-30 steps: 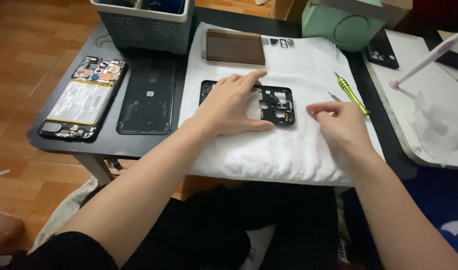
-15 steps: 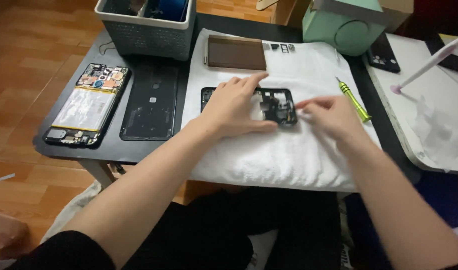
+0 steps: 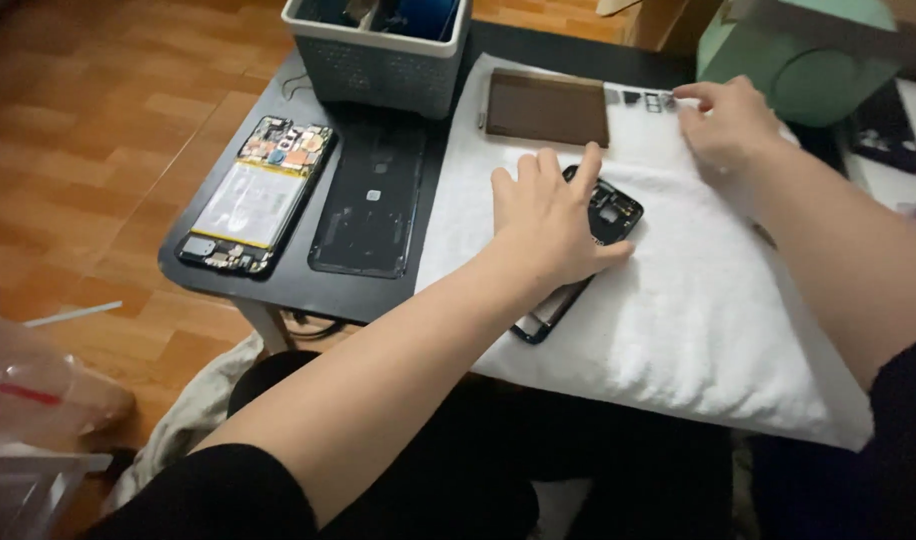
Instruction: Cleaning a smartphone frame and assembling internal electronic components during a repair process.
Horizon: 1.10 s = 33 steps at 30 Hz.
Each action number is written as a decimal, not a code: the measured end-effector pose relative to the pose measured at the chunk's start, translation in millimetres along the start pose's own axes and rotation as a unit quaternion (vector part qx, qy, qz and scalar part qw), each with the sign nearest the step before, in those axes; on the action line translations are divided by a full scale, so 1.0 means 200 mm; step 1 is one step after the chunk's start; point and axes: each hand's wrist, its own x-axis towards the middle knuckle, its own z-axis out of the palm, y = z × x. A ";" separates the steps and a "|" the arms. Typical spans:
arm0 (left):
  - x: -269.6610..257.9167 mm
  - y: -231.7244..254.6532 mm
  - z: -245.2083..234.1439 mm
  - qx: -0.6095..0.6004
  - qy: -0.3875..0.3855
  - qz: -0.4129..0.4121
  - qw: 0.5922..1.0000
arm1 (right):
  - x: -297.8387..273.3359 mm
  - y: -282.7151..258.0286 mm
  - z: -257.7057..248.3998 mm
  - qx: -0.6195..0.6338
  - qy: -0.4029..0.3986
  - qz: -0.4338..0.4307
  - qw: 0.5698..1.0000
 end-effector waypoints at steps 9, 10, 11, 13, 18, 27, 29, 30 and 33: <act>-0.01 -0.11 -0.13 -0.052 -0.108 0.009 0.993 | 0.10 0.04 0.02 -0.006 0.043 -0.059 0.997; 0.00 -0.13 -0.16 -0.051 -0.106 0.009 0.993 | 0.09 0.02 0.01 -0.005 0.045 -0.060 0.997; 0.02 -0.15 -0.19 -0.057 -0.123 0.002 0.991 | 0.09 0.01 0.01 -0.026 0.035 -0.063 0.997; 0.06 -0.20 -0.22 -0.062 -0.138 -0.005 0.988 | 0.13 0.02 0.00 -0.045 0.026 -0.068 0.996; 0.17 -0.33 -0.04 -0.180 -0.038 0.069 0.980 | 0.10 -0.02 0.01 -0.203 0.022 -0.096 0.974; 0.24 -0.33 0.13 -0.290 0.004 0.098 0.952 | 0.12 0.22 0.07 -0.045 0.121 -0.115 0.985; 0.26 -0.33 0.15 -0.289 0.011 0.108 0.951 | -0.11 0.09 -0.04 0.079 0.093 -0.083 0.989; 0.26 -0.34 0.17 -0.288 0.019 0.110 0.951 | -0.22 0.00 -0.07 0.204 0.058 -0.057 0.976; 0.28 -0.33 0.26 -0.270 0.064 0.129 0.952 | -0.39 -0.03 -0.04 0.371 -0.031 -0.124 0.920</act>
